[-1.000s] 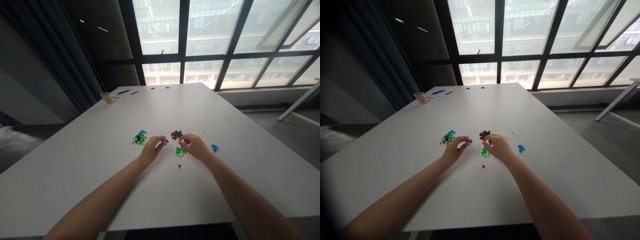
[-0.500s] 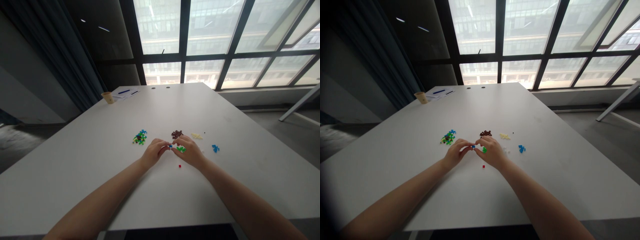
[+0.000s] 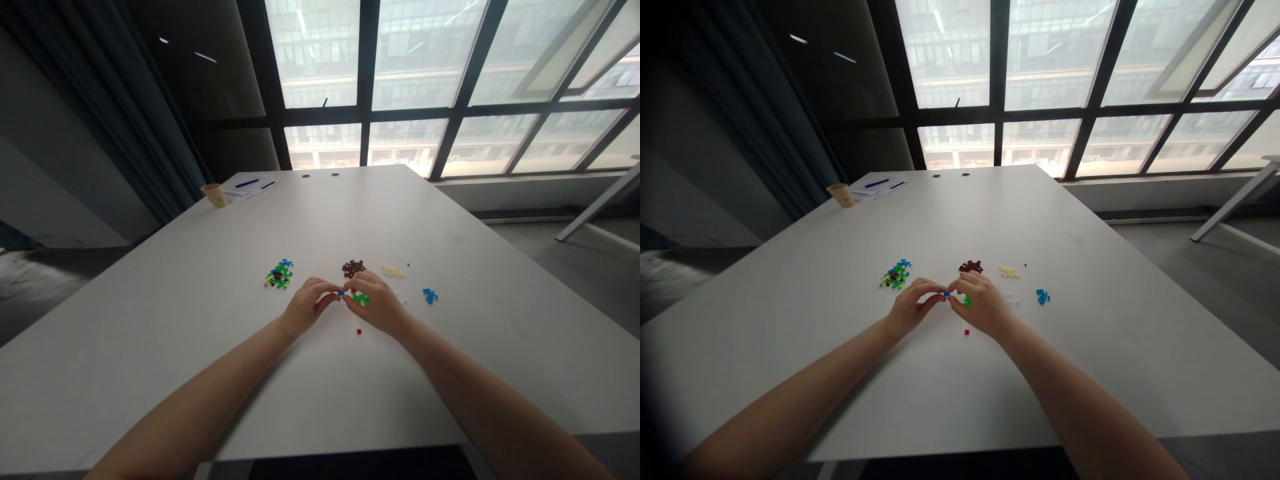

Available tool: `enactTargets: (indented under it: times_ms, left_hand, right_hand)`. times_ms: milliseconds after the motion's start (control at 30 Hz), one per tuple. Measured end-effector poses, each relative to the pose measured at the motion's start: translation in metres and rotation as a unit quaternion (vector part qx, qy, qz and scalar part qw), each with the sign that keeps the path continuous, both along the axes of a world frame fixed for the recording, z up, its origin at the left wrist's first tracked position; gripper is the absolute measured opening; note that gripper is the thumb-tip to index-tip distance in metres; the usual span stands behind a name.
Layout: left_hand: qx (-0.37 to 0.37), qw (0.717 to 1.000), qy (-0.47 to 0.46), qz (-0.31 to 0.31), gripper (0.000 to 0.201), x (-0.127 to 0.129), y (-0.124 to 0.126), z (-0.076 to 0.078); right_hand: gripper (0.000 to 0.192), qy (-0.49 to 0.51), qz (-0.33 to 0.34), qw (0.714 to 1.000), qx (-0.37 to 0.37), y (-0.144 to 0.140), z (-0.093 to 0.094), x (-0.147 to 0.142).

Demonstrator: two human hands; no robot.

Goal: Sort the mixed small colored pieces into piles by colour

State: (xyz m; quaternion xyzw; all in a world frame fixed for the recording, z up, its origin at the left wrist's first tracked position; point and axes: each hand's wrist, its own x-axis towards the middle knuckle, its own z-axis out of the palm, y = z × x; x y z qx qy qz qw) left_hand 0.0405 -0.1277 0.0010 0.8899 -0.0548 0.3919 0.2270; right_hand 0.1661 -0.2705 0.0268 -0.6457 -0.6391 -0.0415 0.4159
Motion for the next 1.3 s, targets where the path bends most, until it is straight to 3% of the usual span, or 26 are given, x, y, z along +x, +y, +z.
enactTargets:
  times_ms: [100, 200, 267, 367, 467, 600, 833, 1033, 1167, 1300]
  left_hand:
    - [-0.013, 1.0, 0.019, 0.01, 0.025, 0.0, 0.002, -0.002]
    - [-0.021, 0.999, 0.022, 0.031, 0.021, 0.001, 0.004, -0.003]
    - [-0.022, 0.998, 0.022, 0.045, 0.018, 0.001, 0.005, -0.002]
    - [-0.012, 0.998, 0.019, 0.06, 0.013, 0.001, 0.005, 0.0]
    - [0.007, 0.998, 0.004, 0.068, 0.01, 0.001, 0.006, 0.0]
    - [0.02, 0.996, -0.009, 0.084, 0.01, 0.0, 0.01, -0.004]
    - [-0.026, 0.99, 0.007, 0.142, 0.013, -0.001, 0.011, -0.005]
    - [-0.155, 0.964, 0.006, 0.214, 0.016, -0.002, 0.018, -0.005]
    - [-0.22, 0.95, 0.004, 0.221, 0.018, -0.002, 0.02, -0.003]
    - [-0.229, 0.95, 0.002, 0.21, 0.016, -0.002, 0.019, -0.003]
  right_hand:
    - [0.006, -0.028, -0.04, 0.998, -0.033, -0.003, 0.006, 0.012]
    - [0.007, -0.033, -0.139, 0.986, -0.086, -0.017, 0.014, 0.044]
    - [0.008, -0.027, -0.221, 0.964, -0.146, -0.033, 0.019, 0.072]
    - [0.01, -0.002, -0.308, 0.909, -0.281, -0.058, 0.017, 0.111]
    - [0.01, 0.044, -0.337, 0.856, -0.39, -0.075, 0.008, 0.135]
    - [0.011, 0.085, -0.318, 0.82, -0.469, -0.08, -0.004, 0.146]
    - [0.021, 0.094, -0.311, 0.814, -0.48, -0.078, -0.009, 0.151]
    - [0.017, 0.068, -0.329, 0.818, -0.467, -0.079, -0.008, 0.148]
    - [0.014, 0.056, -0.341, 0.817, -0.462, -0.079, -0.009, 0.146]
    - [0.014, 0.061, -0.351, 0.816, -0.455, -0.08, -0.017, 0.149]
